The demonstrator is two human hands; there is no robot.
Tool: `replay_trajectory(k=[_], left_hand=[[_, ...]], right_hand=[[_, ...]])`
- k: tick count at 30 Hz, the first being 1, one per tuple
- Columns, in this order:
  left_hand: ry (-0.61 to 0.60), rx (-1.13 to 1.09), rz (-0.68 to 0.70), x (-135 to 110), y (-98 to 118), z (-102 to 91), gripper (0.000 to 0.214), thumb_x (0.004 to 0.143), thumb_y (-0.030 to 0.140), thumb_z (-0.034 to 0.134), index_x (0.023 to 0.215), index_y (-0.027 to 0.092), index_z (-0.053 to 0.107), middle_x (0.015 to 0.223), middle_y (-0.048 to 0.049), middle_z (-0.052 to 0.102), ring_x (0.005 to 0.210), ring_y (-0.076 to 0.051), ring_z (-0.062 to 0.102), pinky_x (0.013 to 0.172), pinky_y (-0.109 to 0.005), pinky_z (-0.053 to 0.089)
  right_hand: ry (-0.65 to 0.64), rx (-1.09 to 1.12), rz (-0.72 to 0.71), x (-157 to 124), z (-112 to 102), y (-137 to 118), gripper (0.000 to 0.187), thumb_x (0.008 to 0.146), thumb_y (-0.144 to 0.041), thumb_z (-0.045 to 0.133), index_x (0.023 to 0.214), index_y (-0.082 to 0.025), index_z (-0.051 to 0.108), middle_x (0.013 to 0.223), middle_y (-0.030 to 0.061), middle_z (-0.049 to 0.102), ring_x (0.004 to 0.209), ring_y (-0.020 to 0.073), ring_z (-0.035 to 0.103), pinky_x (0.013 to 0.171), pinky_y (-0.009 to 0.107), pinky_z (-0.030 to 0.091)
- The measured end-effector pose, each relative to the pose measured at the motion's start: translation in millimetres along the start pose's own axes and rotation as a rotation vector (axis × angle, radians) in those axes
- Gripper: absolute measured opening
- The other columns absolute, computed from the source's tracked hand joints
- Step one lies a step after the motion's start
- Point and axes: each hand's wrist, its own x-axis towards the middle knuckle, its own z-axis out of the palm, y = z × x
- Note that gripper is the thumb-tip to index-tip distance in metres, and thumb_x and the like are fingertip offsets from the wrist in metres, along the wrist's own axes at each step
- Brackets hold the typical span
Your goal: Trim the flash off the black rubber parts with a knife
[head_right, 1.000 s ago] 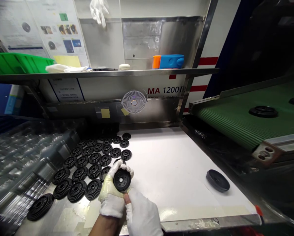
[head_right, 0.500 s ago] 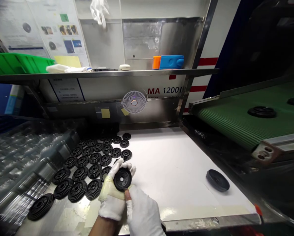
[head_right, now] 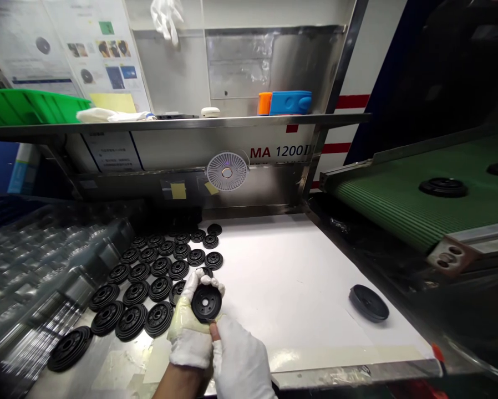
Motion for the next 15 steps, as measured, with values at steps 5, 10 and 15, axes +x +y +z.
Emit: replay_trajectory(k=[5,10,15], left_hand=[[-0.156,0.191,-0.104,-4,6,-10.6,0.024,0.073,0.019,0.054,0.096,0.013,0.058,0.080,-0.0092,0.060,0.079,-0.022,0.059,0.066,-0.036,0.050],[-0.083,0.139,-0.132,-5,6,-8.4,0.009,0.072,0.018,0.058,0.079,0.014,0.059,0.064,-0.0034,0.055,0.061,-0.014,0.055,0.058,-0.028,0.048],[-0.041,0.080,-0.039,-3,1,-5.5,0.005,0.072,0.017,0.060,0.076,0.016,0.058,0.067,-0.0009,0.054,0.061,-0.011,0.054,0.058,-0.024,0.048]], right_hand=[[-0.012,-0.021,0.000,0,-5,6,0.024,0.089,-0.028,0.030,0.081,-0.025,0.053,0.066,-0.0007,0.061,0.056,0.0195,0.059,0.049,0.028,0.036],[-0.027,0.003,0.044,2,-11,10,0.023,0.088,-0.027,0.031,0.088,-0.025,0.054,0.071,0.0002,0.063,0.060,0.0187,0.060,0.052,0.027,0.040],[0.030,-0.051,-0.023,-2,-3,0,0.027,0.091,-0.030,0.029,0.077,-0.025,0.052,0.062,-0.0010,0.060,0.054,0.0181,0.058,0.048,0.027,0.035]])
